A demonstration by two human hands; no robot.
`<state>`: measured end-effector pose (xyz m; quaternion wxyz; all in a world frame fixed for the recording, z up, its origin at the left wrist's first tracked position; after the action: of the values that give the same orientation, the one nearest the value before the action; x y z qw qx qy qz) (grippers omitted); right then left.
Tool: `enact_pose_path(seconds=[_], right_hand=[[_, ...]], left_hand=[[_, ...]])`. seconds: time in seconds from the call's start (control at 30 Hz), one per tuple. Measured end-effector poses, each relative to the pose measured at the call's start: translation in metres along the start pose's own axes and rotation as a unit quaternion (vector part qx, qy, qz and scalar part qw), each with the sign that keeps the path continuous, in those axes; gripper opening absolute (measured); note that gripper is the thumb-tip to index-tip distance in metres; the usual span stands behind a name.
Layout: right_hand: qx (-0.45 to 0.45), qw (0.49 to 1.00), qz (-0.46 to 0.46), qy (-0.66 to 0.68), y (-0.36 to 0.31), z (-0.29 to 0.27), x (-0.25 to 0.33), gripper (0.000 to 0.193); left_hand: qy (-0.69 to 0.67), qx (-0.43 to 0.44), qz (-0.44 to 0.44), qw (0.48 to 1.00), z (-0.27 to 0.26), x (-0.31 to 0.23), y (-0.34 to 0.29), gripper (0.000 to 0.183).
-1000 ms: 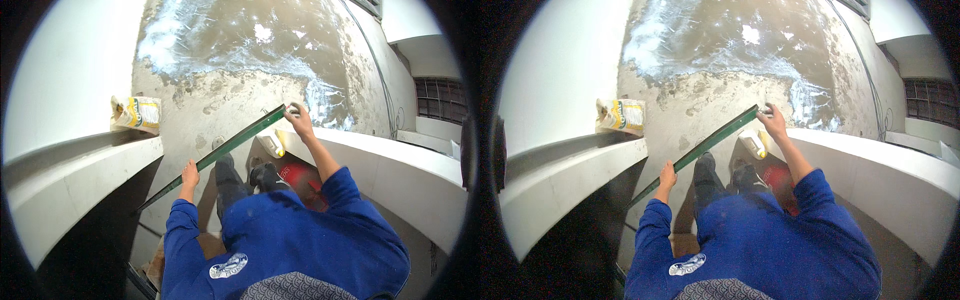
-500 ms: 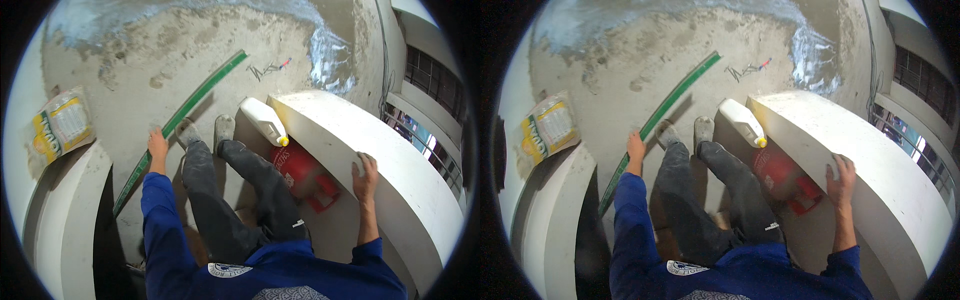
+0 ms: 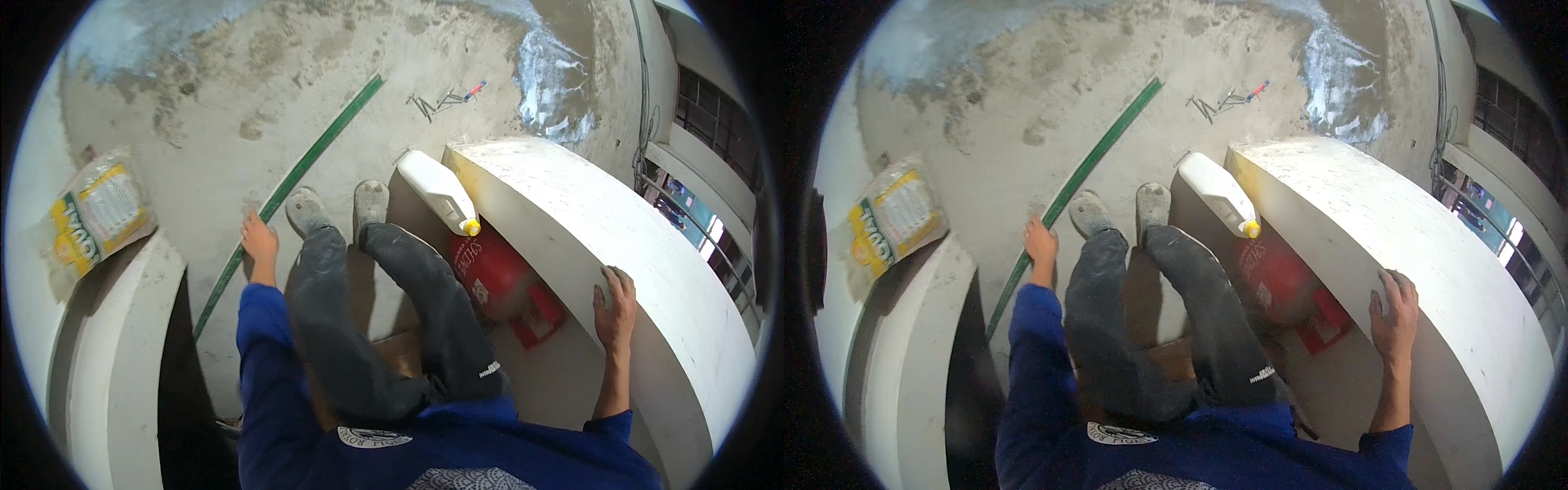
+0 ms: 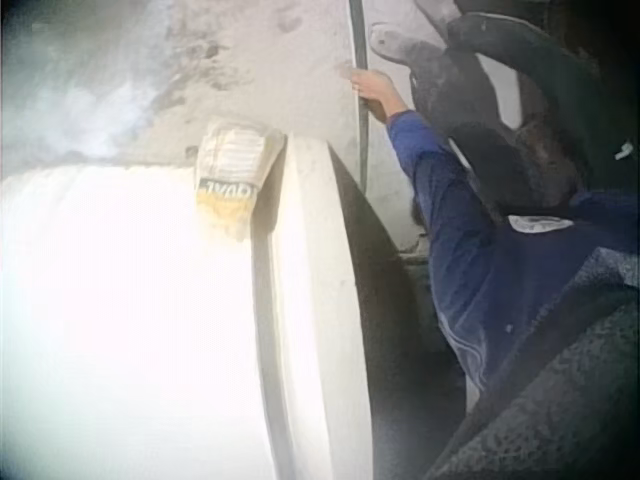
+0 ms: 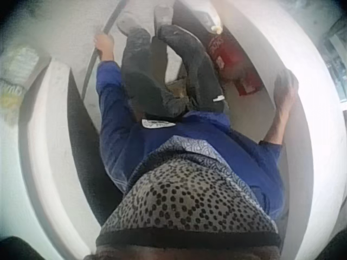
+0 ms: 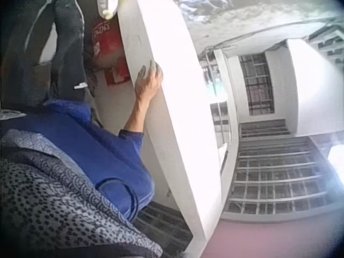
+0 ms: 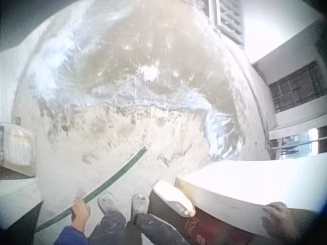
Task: The person uses a long green level to check and smooth a wet concrete floor. They repeatedly place the level on the floor, adjust its position, and use it to flatten the surface.
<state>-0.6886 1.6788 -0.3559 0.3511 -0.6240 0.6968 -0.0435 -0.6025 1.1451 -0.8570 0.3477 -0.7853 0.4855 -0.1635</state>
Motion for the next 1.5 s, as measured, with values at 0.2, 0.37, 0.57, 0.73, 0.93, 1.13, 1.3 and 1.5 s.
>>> enact_pose_path(seconds=[0.2,0.37,0.57,0.73,0.93,1.13,1.3,1.5], right_hand=[[-0.038,0.999,-0.028,0.019,-0.041,-0.103,-0.059,0.041],[-0.135,0.988,-0.051,0.053,-0.089,-0.169,-0.116,0.041],[-0.170,0.978,-0.058,0.104,-0.104,-0.186,-0.130,0.045],[-0.138,0.987,-0.071,0.032,-0.101,-0.176,-0.124,0.037],[-0.074,0.997,-0.033,0.000,-0.096,-0.171,-0.125,0.033],[0.015,0.999,0.020,-0.041,-0.086,-0.167,-0.117,0.028],[0.066,0.996,0.052,-0.039,-0.080,-0.169,-0.115,0.028],[0.121,0.989,0.085,-0.023,-0.073,-0.172,-0.117,0.029]], left_hand=[[-0.104,-0.001,-0.075,0.992,-0.128,0.041,-0.195,0.069],[-0.161,-0.052,-0.166,0.971,-0.206,0.069,-0.347,0.063],[-0.333,-0.047,-0.199,0.920,-0.270,0.054,-0.407,0.054],[-0.396,-0.069,-0.210,0.891,-0.300,0.060,-0.404,0.050],[-0.402,-0.070,-0.191,0.893,-0.316,0.088,-0.357,0.043],[-0.447,-0.004,-0.206,0.871,-0.362,0.089,-0.299,0.045],[-0.479,0.002,-0.161,0.863,-0.415,0.086,-0.235,0.044],[-0.482,0.005,-0.159,0.861,-0.500,0.065,-0.191,0.042]])
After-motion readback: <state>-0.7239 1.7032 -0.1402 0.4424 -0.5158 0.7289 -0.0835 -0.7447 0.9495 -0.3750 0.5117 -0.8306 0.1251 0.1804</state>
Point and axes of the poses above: each hand's wrist, its own y-axis towards the middle knuckle, its own z-axis out of the palm, x = y × z, the point moved 5 cm from there along y, towards the middle knuckle, and after that the axes turned 14 degrees about -y, right-handed, at the moved point
